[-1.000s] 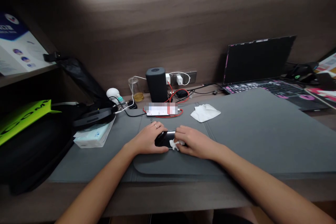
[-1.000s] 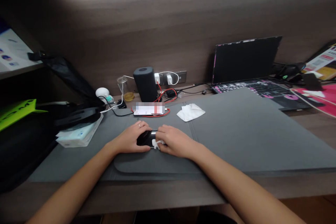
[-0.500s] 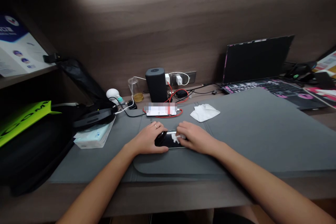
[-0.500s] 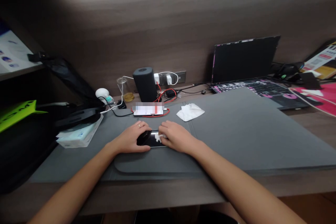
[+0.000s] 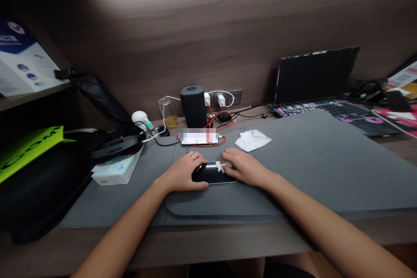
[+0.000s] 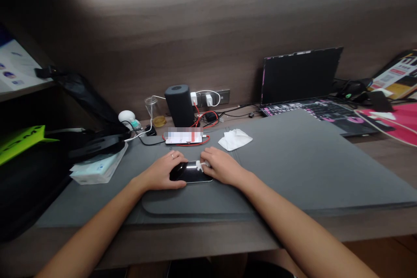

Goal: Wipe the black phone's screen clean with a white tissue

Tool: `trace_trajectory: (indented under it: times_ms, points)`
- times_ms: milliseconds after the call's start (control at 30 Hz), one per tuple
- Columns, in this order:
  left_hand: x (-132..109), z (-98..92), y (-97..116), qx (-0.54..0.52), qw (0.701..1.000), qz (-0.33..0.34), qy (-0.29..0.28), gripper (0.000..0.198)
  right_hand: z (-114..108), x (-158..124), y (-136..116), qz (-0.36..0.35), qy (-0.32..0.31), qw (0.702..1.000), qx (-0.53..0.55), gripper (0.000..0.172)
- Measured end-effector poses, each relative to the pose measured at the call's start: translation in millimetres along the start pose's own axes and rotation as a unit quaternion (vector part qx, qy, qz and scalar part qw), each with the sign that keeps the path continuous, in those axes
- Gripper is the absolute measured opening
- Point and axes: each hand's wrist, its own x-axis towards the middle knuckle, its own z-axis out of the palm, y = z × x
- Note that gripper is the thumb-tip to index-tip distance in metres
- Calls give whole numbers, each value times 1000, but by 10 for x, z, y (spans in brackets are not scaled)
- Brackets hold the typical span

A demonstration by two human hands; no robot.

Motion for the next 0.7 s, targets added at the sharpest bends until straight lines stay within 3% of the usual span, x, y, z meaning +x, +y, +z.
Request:
trace_trajectory:
  times_ms: [300,533,700]
  points:
    - [5,-6,20,0,1000,2,3,52,-7,-2,2,6,-3,1000,-6,6]
    - [6,-12,28,2,1000,4,1,52,-26,-25,-29,-36,-15,999,1,5]
    - [7,-11,14,4,1000,1,5,52,-23,-12,-4,-14,-6,1000,3,2]
